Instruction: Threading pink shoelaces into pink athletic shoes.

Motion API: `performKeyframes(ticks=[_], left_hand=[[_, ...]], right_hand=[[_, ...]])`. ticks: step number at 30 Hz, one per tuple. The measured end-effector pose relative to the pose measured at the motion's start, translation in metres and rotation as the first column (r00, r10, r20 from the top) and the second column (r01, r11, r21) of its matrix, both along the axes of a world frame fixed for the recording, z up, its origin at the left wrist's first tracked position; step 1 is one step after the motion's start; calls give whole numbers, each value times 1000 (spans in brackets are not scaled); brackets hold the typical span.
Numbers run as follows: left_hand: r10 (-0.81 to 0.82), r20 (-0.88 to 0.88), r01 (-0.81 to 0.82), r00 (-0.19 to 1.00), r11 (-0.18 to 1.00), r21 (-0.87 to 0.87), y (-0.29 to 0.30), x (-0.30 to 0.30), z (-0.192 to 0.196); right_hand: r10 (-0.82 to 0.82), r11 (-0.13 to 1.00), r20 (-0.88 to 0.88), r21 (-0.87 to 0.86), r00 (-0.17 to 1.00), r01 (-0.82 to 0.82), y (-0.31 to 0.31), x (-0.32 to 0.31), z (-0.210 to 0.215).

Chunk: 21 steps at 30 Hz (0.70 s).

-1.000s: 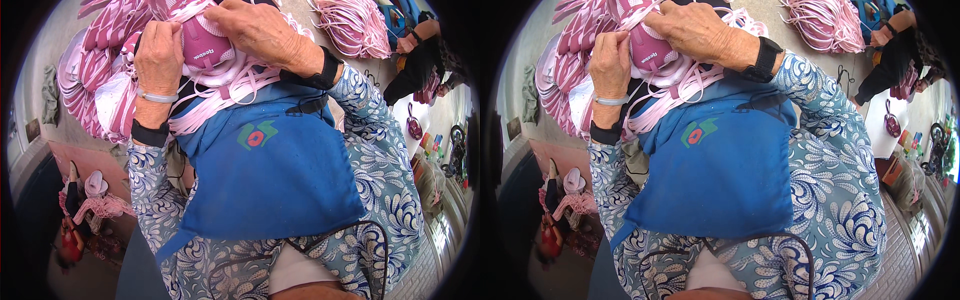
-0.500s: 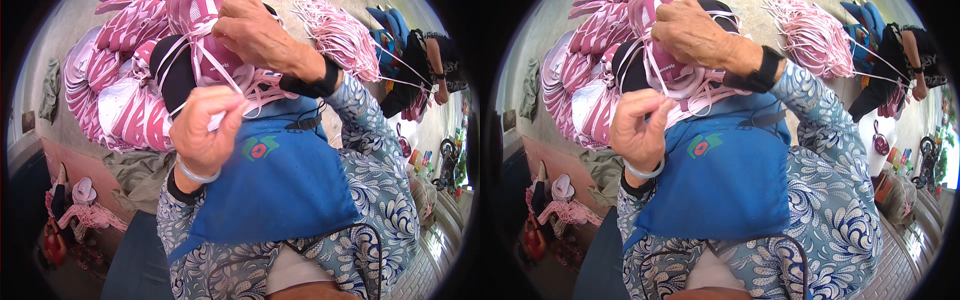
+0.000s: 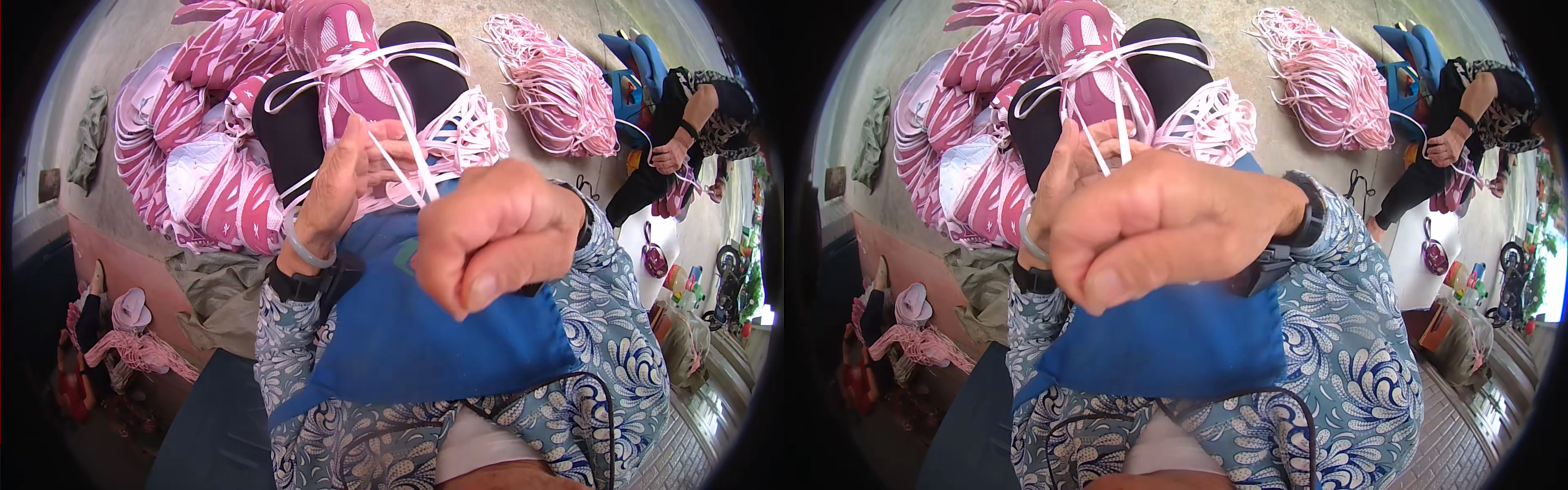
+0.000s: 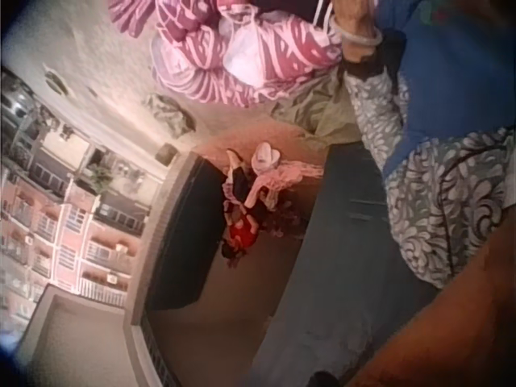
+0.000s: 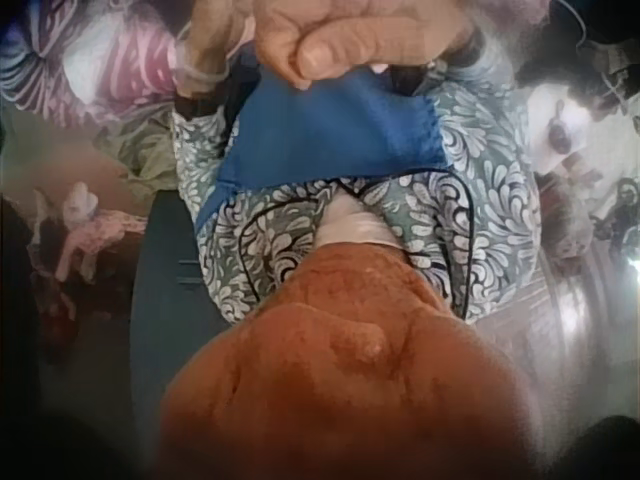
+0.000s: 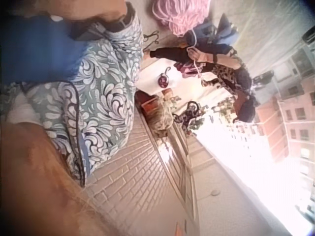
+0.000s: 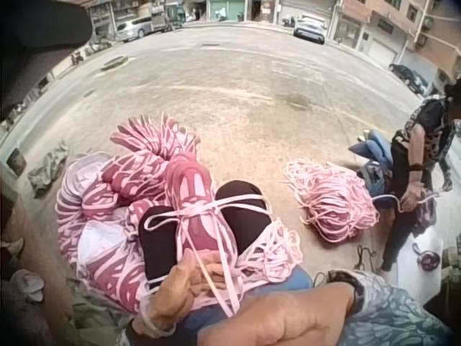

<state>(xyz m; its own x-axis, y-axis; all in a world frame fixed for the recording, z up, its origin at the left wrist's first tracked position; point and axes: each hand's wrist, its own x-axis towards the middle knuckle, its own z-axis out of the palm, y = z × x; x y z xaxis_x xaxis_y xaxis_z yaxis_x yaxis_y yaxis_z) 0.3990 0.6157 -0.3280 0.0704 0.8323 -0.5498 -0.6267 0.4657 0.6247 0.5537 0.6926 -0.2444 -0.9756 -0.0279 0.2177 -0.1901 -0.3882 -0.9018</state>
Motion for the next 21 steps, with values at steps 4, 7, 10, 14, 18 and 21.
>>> performKeyframes(ticks=[4, 7, 10, 14, 18, 21], left_hand=[[126, 386, -229, 914, 945, 235, 34, 9, -23], [-6, 23, -3, 1000, 923, 384, 14, 5, -2], [-228, -476, 445, 850, 794, 415, -24, 3, 37], [-287, -529, 600, 799, 428, 675, -25, 53, 57], [-363, -525, 631, 770, 307, 712, -6, 81, 43], [-476, -575, 734, 665, 274, 622, -8, 60, 30]], right_hand=[[352, 916, -149, 258, 924, -307, -19, -9, -3], [6, 976, 206, 210, 979, -50, 18, 24, -11], [-382, 924, 461, 173, 801, 341, 37, 40, -43], [21, 790, 622, -490, 783, 369, 23, 16, -94], [-64, 770, 435, -551, 898, 322, 15, -15, -113], [-210, 875, 499, -288, 841, 390, 24, -13, -101]])
